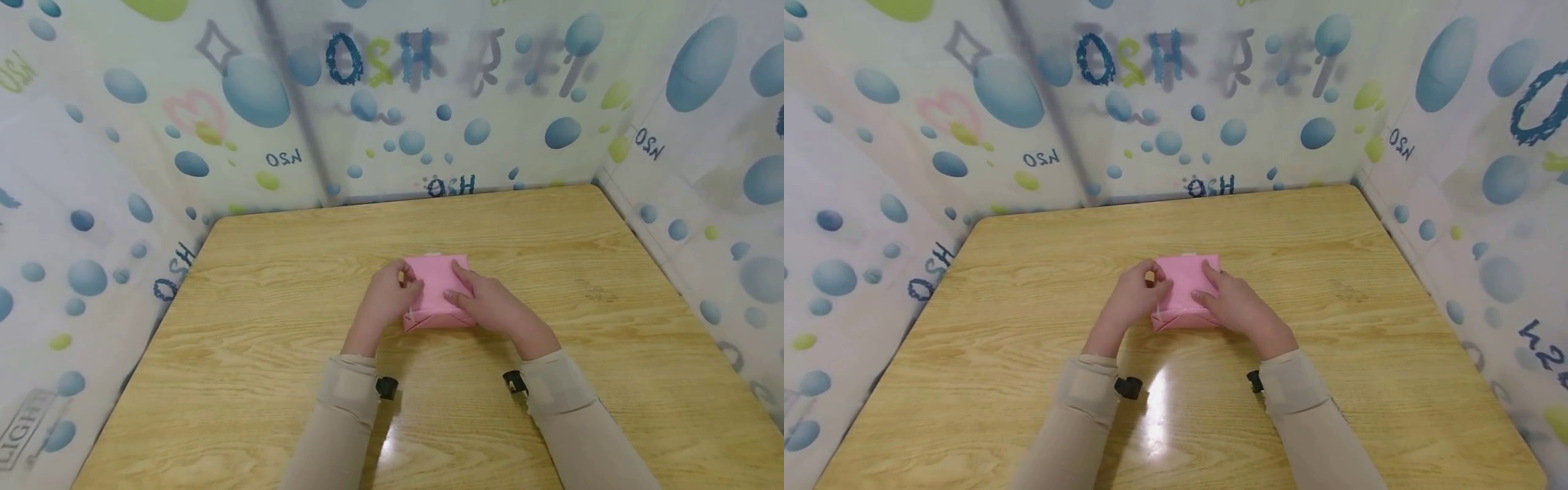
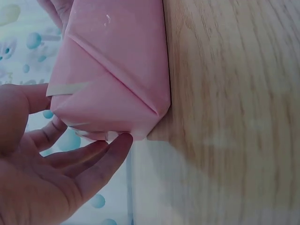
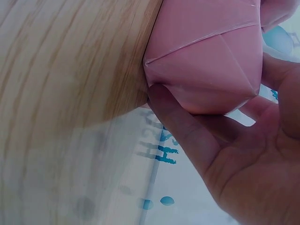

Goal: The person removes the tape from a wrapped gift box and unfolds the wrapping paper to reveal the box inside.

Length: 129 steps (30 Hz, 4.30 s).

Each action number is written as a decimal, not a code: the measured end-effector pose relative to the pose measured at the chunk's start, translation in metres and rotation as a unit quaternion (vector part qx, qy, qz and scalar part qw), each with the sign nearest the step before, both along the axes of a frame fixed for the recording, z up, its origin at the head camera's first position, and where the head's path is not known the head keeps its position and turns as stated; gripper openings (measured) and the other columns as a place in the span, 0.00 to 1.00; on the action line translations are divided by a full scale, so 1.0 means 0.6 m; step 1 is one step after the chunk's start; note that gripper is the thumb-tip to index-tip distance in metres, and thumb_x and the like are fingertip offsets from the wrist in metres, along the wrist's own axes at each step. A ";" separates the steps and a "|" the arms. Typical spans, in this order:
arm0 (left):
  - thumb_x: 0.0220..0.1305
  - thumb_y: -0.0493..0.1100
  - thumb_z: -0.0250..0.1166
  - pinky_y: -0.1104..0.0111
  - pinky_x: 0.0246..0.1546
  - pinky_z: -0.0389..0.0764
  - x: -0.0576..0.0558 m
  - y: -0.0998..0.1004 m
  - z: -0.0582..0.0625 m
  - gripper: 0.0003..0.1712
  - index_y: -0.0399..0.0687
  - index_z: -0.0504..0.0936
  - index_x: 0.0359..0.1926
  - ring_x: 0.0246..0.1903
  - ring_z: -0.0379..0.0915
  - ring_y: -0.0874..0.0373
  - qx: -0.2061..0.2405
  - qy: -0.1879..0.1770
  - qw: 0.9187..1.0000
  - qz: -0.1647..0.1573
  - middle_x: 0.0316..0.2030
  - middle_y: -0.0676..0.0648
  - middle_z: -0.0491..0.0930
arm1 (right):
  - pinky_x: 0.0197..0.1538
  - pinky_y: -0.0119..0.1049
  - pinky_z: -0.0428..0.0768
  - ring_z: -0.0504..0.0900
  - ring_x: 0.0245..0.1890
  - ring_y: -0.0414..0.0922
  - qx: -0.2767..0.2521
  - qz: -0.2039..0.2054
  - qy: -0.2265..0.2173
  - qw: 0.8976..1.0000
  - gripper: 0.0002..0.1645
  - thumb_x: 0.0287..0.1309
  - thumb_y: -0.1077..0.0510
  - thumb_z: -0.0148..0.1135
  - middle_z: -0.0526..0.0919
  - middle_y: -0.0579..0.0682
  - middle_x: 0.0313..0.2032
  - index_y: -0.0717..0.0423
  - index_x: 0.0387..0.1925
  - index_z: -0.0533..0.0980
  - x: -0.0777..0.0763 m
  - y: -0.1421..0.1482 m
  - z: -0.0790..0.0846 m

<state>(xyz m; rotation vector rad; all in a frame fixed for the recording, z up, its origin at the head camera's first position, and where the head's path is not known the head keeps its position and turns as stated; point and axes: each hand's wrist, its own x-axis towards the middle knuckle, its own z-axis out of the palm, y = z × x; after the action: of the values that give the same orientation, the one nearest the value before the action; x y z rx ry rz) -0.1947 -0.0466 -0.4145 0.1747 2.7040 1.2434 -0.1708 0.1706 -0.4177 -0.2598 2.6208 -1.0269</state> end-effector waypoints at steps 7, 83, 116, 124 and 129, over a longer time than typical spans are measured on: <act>0.74 0.47 0.66 0.67 0.25 0.72 0.009 0.013 0.010 0.11 0.45 0.78 0.47 0.27 0.72 0.56 -0.047 0.001 0.998 0.045 0.33 0.44 0.79 | 0.82 0.62 0.58 0.56 0.83 0.62 0.001 -0.001 -0.004 1.000 0.45 0.81 0.40 0.52 0.57 0.64 0.82 0.51 0.86 0.48 -0.001 0.000 0.000; 0.77 0.35 0.60 0.55 0.47 0.91 0.026 -0.056 -0.023 0.12 0.28 0.80 0.51 0.44 0.91 0.38 0.246 -0.101 0.957 0.119 0.47 0.27 0.87 | 0.81 0.62 0.61 0.57 0.83 0.62 0.001 0.003 0.001 1.000 0.46 0.81 0.42 0.52 0.56 0.66 0.82 0.53 0.86 0.47 0.003 0.000 0.002; 0.85 0.52 0.53 0.51 0.59 0.86 0.034 -0.048 -0.004 0.31 0.32 0.69 0.74 0.59 0.85 0.38 0.234 -0.106 0.965 0.057 0.59 0.28 0.85 | 0.82 0.62 0.59 0.55 0.83 0.63 0.001 0.002 0.002 1.000 0.45 0.82 0.41 0.51 0.56 0.66 0.82 0.52 0.86 0.47 0.002 0.000 -0.001; 0.82 0.49 0.58 0.52 0.58 0.87 0.035 -0.048 -0.001 0.29 0.35 0.70 0.72 0.58 0.86 0.40 0.248 -0.077 0.958 0.118 0.53 0.33 0.89 | 0.82 0.62 0.58 0.55 0.83 0.63 0.000 0.005 0.004 1.000 0.46 0.81 0.39 0.51 0.56 0.65 0.82 0.52 0.86 0.47 0.002 0.003 -0.004; 0.82 0.47 0.57 0.51 0.61 0.86 0.035 -0.049 0.003 0.30 0.33 0.68 0.75 0.59 0.86 0.41 0.236 -0.073 0.963 0.110 0.53 0.33 0.89 | 0.82 0.62 0.58 0.54 0.84 0.62 0.000 0.003 0.001 1.000 0.46 0.81 0.39 0.51 0.55 0.65 0.82 0.51 0.86 0.47 0.002 0.000 -0.006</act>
<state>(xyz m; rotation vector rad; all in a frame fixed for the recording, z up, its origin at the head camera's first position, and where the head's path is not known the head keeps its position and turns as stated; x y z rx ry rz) -0.1735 -0.0757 -0.4128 -0.1618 2.3060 1.8709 -0.1699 0.1705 -0.4211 -0.2684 2.6193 -1.0255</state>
